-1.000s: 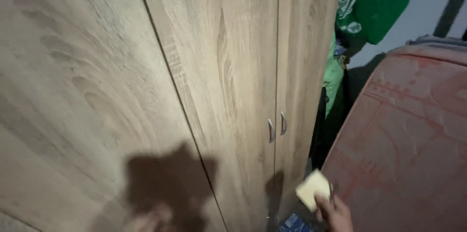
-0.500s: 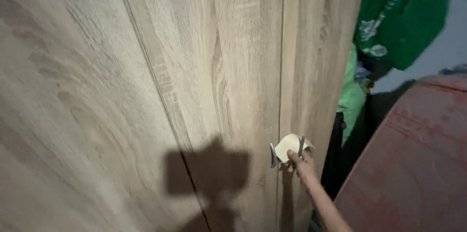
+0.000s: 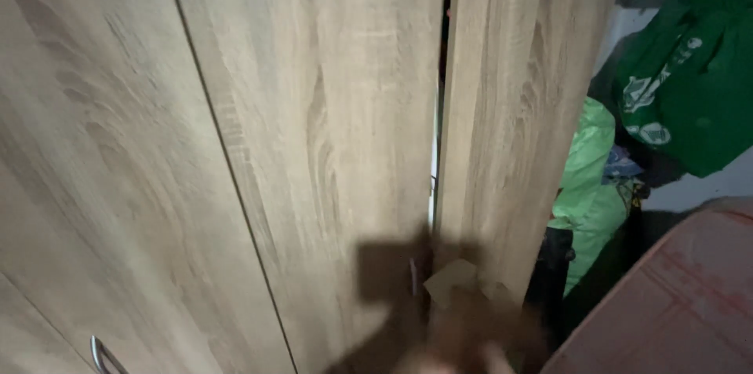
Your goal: Repairing a cabinet door by cutting and applying a paper shim to the edge.
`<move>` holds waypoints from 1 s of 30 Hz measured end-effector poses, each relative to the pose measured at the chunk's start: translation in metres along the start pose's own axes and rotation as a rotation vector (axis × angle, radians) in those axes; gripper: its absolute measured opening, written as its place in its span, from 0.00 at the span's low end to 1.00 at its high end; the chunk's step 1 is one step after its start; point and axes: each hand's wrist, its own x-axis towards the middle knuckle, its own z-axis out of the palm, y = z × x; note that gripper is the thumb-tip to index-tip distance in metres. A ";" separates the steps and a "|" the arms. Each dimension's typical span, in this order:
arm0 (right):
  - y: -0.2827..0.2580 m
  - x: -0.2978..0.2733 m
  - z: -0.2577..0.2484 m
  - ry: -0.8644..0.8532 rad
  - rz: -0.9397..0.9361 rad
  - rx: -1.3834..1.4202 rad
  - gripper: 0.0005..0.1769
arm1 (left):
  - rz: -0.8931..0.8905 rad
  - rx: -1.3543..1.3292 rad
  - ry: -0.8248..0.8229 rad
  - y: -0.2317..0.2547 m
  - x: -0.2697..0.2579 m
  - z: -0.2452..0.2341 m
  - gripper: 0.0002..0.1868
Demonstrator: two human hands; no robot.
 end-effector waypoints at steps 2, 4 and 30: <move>0.023 0.010 -0.027 -0.073 -0.050 -0.189 0.15 | 0.004 -0.047 -0.010 -0.003 0.012 0.019 0.17; 0.038 0.027 -0.046 -0.112 -0.083 -0.279 0.20 | 0.020 -0.099 -0.019 -0.024 0.027 0.046 0.16; 0.009 -0.082 -0.196 0.158 0.105 0.389 0.22 | -0.143 -0.961 -0.131 0.054 0.236 0.222 0.14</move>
